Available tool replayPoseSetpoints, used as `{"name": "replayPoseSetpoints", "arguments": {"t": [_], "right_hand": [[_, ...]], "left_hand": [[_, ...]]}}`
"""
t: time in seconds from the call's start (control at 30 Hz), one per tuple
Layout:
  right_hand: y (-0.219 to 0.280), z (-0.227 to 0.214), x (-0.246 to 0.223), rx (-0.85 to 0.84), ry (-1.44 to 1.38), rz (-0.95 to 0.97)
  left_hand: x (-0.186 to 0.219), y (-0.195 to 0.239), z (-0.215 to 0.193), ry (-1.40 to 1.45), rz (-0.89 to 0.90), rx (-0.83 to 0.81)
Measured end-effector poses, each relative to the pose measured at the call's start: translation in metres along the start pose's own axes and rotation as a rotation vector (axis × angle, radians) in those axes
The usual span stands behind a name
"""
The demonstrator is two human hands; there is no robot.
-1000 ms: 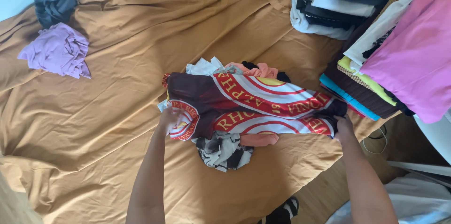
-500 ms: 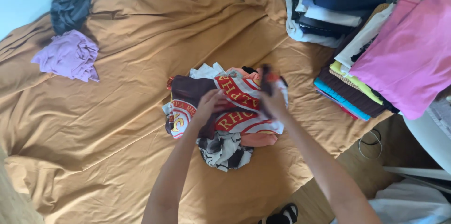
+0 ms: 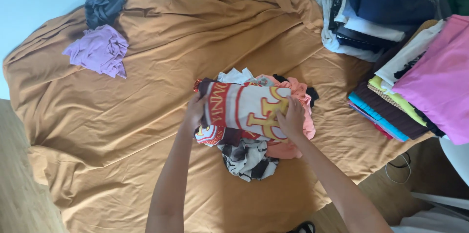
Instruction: Folding and stacking various items of clothing on a bed.
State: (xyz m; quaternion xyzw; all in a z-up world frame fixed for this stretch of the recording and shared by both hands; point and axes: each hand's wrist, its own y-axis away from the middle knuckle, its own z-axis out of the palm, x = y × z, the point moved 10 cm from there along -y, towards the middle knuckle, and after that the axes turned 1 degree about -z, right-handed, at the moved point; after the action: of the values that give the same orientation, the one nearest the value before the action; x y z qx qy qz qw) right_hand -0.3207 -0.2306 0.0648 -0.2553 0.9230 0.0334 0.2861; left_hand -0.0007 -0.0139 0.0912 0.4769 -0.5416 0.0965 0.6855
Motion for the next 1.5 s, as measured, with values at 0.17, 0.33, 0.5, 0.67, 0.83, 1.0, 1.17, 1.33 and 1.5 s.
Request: {"name": "replayPoseSetpoints", "arguments": {"t": [0.17,0.33,0.5,0.67,0.83,1.0,1.17,1.33,1.5], "right_hand": [[0.014,0.009,-0.043,-0.285,-0.209,0.041],[0.007,0.029,-0.03,-0.254,-0.338,0.142],[0.007,0.103,0.122,-0.184,0.027,0.558],[0.011,0.09,0.096,-0.304,-0.107,0.55],[-0.005,0.059,0.045,-0.311,-0.14,0.289],[0.003,-0.002,-0.036,-0.177,-0.401,0.279],[0.015,0.03,-0.015,-0.168,-0.632,0.526],[-0.001,0.093,0.03,-0.245,-1.16,0.768],[-0.05,-0.013,-0.102,-0.591,-0.502,0.125]], "left_hand": [[-0.087,-0.074,-0.082,-0.493,0.068,0.33],[-0.12,-0.064,-0.063,-0.779,0.136,0.401],[-0.173,-0.075,-0.064,-0.75,-0.035,0.369],[-0.086,-0.022,-0.052,-0.641,0.302,0.343],[-0.129,-0.046,-0.049,-0.464,0.057,0.064],[-0.072,-0.017,-0.047,-0.853,0.072,0.09],[-0.078,-0.023,-0.059,-1.228,0.047,0.366],[-0.069,-0.008,0.022,-1.08,0.355,0.339],[-0.017,0.059,0.152,0.279,-0.368,-0.3]]}}
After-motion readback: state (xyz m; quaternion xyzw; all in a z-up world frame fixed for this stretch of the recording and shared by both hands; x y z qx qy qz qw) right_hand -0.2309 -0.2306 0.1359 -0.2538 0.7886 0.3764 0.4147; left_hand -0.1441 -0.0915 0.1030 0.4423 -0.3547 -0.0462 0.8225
